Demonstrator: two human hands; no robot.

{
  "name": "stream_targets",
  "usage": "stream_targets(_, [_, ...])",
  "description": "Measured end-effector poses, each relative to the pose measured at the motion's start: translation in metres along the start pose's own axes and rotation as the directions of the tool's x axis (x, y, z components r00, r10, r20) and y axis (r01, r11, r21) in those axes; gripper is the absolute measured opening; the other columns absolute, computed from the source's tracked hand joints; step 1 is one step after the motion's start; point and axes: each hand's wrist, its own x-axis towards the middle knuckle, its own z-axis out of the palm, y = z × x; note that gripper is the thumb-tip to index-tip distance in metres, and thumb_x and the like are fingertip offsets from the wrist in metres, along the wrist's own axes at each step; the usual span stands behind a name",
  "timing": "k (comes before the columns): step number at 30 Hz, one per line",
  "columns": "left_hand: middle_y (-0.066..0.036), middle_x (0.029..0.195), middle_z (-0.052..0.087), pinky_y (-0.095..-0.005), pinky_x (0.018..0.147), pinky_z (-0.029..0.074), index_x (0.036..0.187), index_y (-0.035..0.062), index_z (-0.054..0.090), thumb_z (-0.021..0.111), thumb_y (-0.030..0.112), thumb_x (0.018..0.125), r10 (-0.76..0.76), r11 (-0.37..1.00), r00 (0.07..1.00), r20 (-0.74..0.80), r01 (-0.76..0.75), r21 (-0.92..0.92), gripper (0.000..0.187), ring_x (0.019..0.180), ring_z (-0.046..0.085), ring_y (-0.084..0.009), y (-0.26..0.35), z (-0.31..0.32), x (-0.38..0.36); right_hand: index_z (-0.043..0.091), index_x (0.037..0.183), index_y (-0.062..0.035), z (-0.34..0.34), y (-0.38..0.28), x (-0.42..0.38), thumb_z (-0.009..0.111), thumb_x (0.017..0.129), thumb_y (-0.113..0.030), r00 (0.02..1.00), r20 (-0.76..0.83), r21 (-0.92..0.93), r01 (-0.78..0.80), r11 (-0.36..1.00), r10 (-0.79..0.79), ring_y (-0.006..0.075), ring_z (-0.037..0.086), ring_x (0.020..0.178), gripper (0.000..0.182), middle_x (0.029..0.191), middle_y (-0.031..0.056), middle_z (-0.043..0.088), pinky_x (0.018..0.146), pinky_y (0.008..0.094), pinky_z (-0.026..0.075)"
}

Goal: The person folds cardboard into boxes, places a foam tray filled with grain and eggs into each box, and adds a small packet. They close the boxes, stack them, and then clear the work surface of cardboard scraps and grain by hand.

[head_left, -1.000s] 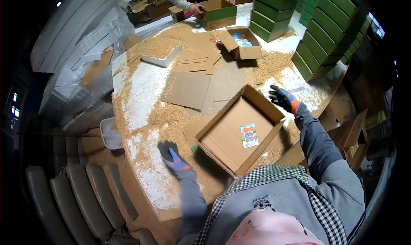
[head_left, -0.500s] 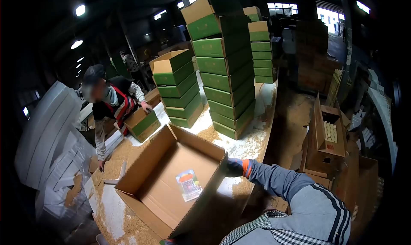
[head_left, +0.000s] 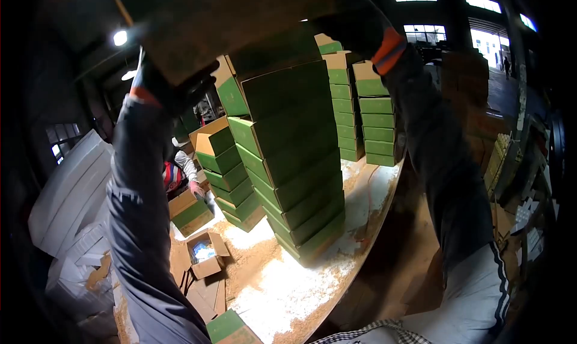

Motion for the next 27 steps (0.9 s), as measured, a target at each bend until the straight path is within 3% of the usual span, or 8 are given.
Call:
stream_targets(3, [-0.017,0.130,0.042,-0.0464,0.094,0.040,0.131,0.0062,0.038,0.038,0.057,0.086,0.048,0.992,0.984,-0.172,-0.027,0.119,0.068,0.113,0.044,-0.0317,0.003,-0.013,0.079,0.050,0.125,-0.0129,-0.020,0.058,0.018,0.054,0.090,-0.031,0.841,0.055,0.725,-0.405,0.557,0.539,0.0132,0.055,0.105,0.039,0.116,0.0032,0.058,0.091,0.0312,0.045])
stream_targets(9, [-0.017,0.123,0.048,-0.0493,0.088,0.043,0.127,0.0098,0.043,0.039,0.069,0.080,0.090,0.955,0.869,-0.486,0.063,0.290,0.076,0.104,0.050,-0.0336,-0.007,-0.107,0.163,0.050,0.125,-0.0125,-0.015,0.151,0.023,0.053,0.091,-0.030,0.777,0.096,0.770,-0.454,0.448,0.621,0.0128,0.055,0.105,0.039,0.115,0.0034,0.058,0.091,0.0317,0.045])
stream_targets(15, [-0.007,0.110,0.060,-0.0426,0.084,0.049,0.118,0.0132,0.054,0.046,0.055,0.088,0.080,0.989,0.872,-0.483,-0.128,-0.067,0.052,0.095,0.059,-0.0256,-0.118,-0.137,0.112,0.050,0.126,-0.0121,0.020,0.213,-0.004,0.052,0.092,-0.030,0.721,0.202,0.789,-0.521,0.326,0.663,0.0125,0.055,0.104,0.038,0.115,0.0037,0.058,0.091,0.0323,0.045])
stream_targets(19, [-0.002,0.080,0.059,-0.0328,0.058,0.049,0.092,0.0144,0.056,0.039,0.053,0.091,-0.073,0.992,0.820,-0.567,0.121,0.047,0.043,0.066,0.056,-0.0177,-0.123,-0.134,0.081,0.050,0.126,-0.0118,0.047,0.234,-0.044,0.051,0.092,-0.030,0.652,0.258,0.809,-0.550,0.210,0.713,0.0122,0.055,0.104,0.038,0.115,0.0038,0.058,0.091,0.0327,0.045])
stream_targets(20, [-0.001,0.076,0.057,-0.0294,0.053,0.046,0.091,0.0154,0.057,0.038,0.054,0.091,-0.052,0.975,0.579,-0.814,0.205,0.084,0.043,0.061,0.054,-0.0157,-0.120,-0.140,0.086,0.050,0.126,-0.0118,0.046,0.240,-0.052,0.051,0.092,-0.030,0.644,0.262,0.809,-0.552,0.200,0.719,0.0122,0.056,0.104,0.038,0.115,0.0039,0.058,0.091,0.0328,0.045])
stream_targets(22, [-0.012,0.079,0.054,-0.0370,0.043,0.044,0.129,0.0105,0.036,0.059,0.049,0.082,0.388,0.537,0.750,-0.536,0.288,0.793,0.064,0.052,0.052,-0.0235,-0.104,-0.213,0.059,0.047,0.128,-0.0100,0.030,0.286,-0.067,0.048,0.093,-0.033,0.696,0.284,0.771,-0.574,0.274,0.659,0.0143,0.054,0.107,0.042,0.119,0.0054,0.055,0.093,0.0329,0.044])
stream_targets(25, [-0.014,0.129,0.047,-0.0334,0.104,0.030,0.130,0.0052,0.044,0.058,0.008,0.084,0.531,-0.298,0.831,0.167,-0.001,0.955,0.049,0.123,0.041,-0.0208,-0.129,-0.155,0.028,0.041,0.133,-0.0068,0.010,0.354,-0.088,0.043,0.095,-0.038,0.762,0.327,0.711,-0.588,0.385,0.559,0.0183,0.049,0.115,0.050,0.129,0.0084,0.049,0.096,0.0325,0.041])
stream_targets(27, [-0.013,0.128,0.048,-0.0331,0.104,0.031,0.125,0.0008,0.049,0.049,-0.002,0.085,0.568,-0.032,0.820,0.073,-0.067,0.997,0.040,0.121,0.044,-0.0236,-0.149,-0.160,0.004,0.040,0.134,-0.0070,0.025,0.336,-0.111,0.044,0.094,-0.036,0.756,0.315,0.723,-0.583,0.370,0.574,0.0178,0.048,0.116,0.049,0.130,0.0083,0.049,0.097,0.0316,0.039])
